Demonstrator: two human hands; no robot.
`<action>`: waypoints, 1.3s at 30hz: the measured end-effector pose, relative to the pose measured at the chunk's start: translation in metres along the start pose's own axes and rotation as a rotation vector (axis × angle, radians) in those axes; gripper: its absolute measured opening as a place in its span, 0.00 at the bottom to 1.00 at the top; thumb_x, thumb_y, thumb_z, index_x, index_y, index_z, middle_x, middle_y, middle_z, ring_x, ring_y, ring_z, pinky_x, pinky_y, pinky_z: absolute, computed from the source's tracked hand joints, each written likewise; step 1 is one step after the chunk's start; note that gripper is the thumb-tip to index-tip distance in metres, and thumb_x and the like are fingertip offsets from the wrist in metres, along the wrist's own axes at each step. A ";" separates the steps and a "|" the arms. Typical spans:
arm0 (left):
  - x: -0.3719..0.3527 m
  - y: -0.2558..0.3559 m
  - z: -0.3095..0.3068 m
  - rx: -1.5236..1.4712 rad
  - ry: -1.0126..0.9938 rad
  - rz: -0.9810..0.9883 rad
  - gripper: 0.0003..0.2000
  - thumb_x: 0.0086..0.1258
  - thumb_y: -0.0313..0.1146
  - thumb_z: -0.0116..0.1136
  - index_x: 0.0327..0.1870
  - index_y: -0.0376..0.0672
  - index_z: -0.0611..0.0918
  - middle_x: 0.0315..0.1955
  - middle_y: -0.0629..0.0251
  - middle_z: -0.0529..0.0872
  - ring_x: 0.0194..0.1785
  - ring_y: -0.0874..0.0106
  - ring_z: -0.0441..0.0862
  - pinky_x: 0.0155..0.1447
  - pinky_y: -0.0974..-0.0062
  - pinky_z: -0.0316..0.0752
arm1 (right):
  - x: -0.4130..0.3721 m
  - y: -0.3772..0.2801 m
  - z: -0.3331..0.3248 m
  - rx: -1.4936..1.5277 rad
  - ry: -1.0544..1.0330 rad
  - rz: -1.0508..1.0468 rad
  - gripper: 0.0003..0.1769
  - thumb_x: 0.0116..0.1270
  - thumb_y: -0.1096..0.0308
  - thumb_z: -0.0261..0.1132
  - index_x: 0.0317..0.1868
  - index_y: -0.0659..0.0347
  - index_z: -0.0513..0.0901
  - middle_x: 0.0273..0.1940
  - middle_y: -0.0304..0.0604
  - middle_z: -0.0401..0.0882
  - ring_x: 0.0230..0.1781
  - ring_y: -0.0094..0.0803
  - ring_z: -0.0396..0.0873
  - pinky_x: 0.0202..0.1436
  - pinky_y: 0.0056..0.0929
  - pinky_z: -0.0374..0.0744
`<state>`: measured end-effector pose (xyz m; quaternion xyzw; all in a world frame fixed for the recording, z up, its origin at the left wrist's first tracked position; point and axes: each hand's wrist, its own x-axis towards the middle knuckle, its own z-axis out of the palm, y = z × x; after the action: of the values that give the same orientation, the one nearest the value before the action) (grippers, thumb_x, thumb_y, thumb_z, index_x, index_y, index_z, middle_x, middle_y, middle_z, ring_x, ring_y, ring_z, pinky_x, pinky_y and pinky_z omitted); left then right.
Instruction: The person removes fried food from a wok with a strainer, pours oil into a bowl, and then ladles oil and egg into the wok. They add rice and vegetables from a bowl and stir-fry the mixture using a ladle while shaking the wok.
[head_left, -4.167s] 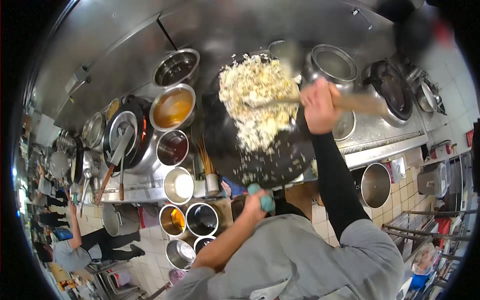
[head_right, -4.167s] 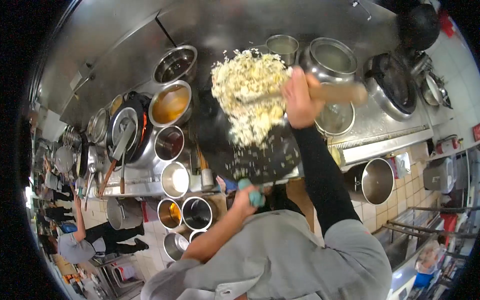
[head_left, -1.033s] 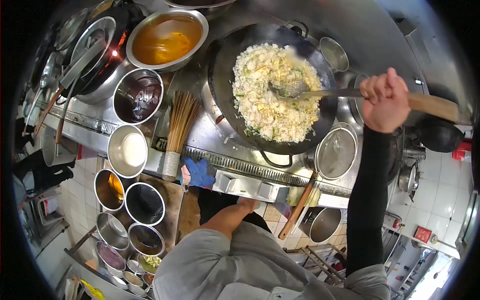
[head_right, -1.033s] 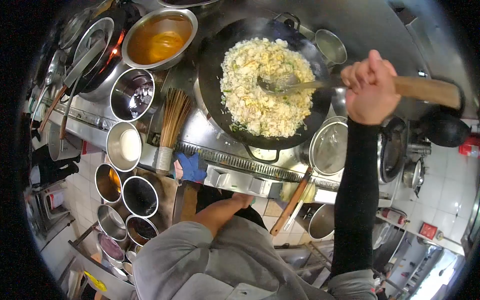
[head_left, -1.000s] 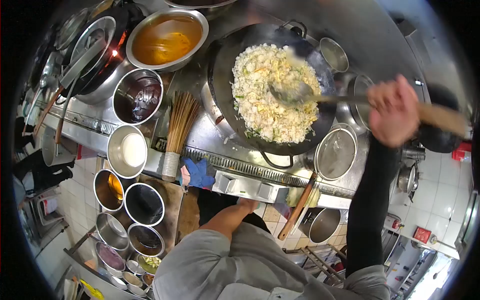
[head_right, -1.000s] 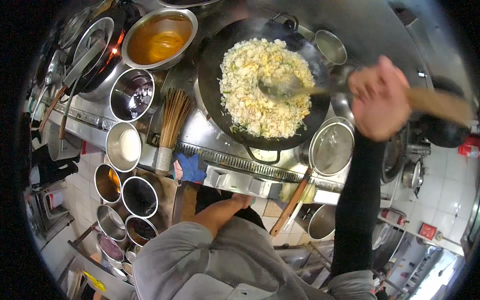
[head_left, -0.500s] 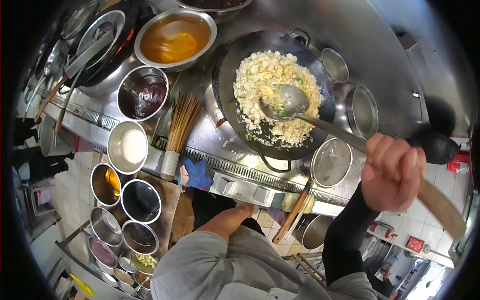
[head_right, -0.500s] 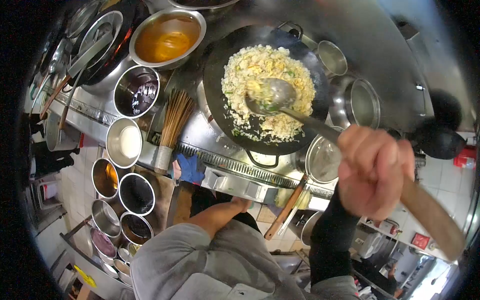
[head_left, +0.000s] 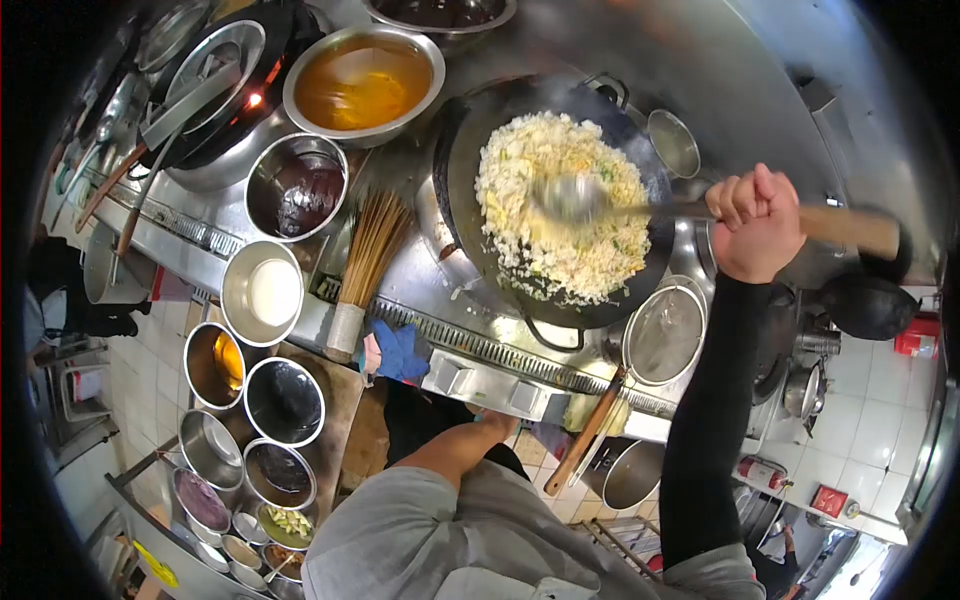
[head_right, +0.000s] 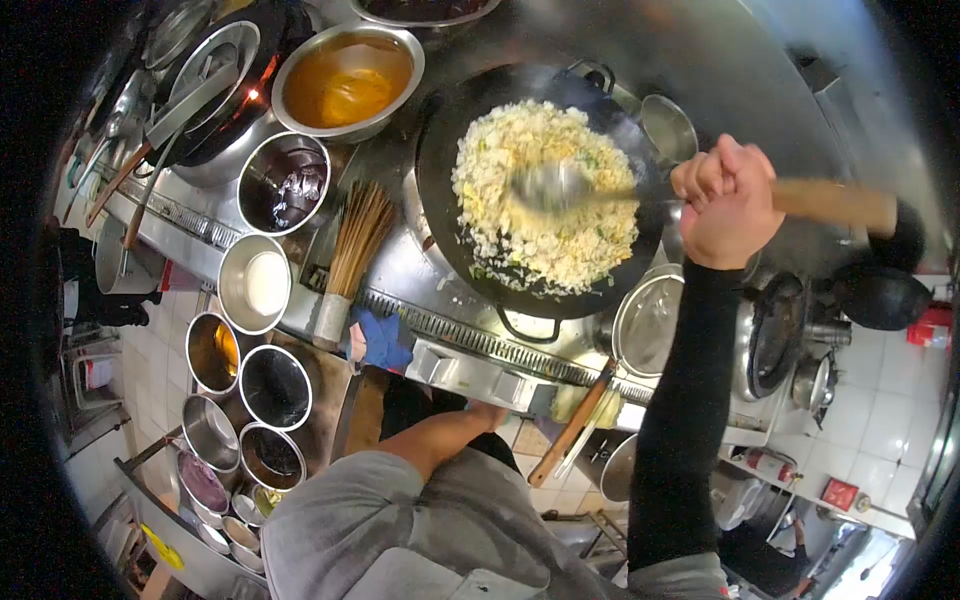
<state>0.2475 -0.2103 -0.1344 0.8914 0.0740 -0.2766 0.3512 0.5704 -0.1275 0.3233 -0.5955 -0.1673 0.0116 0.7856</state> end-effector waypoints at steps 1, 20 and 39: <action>0.006 -0.001 0.005 -0.047 0.014 -0.008 0.22 0.75 0.46 0.42 0.62 0.45 0.76 0.65 0.51 0.74 0.69 0.53 0.70 0.70 0.51 0.63 | 0.003 -0.012 0.007 -0.027 -0.075 0.079 0.19 0.69 0.67 0.56 0.19 0.53 0.62 0.14 0.31 0.51 0.10 0.24 0.50 0.19 0.31 0.56; 0.028 -0.021 0.080 0.211 -0.029 0.163 0.22 0.75 0.44 0.44 0.67 0.49 0.74 0.70 0.56 0.69 0.72 0.55 0.66 0.73 0.50 0.61 | 0.047 0.024 0.013 0.011 0.009 -0.098 0.18 0.69 0.67 0.56 0.20 0.53 0.62 0.14 0.30 0.51 0.12 0.23 0.50 0.20 0.30 0.55; -0.108 0.026 -0.194 -0.224 -0.411 0.087 0.32 0.55 0.50 0.66 0.53 0.30 0.79 0.45 0.41 0.85 0.50 0.49 0.84 0.56 0.56 0.78 | 0.070 -0.079 -0.092 0.072 -0.104 0.027 0.13 0.67 0.66 0.59 0.24 0.57 0.70 0.15 0.32 0.52 0.12 0.25 0.52 0.22 0.28 0.58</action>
<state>0.2512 -0.0931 0.0562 0.7742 -0.0071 -0.4269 0.4673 0.6477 -0.2214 0.3938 -0.5678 -0.1993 0.0591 0.7965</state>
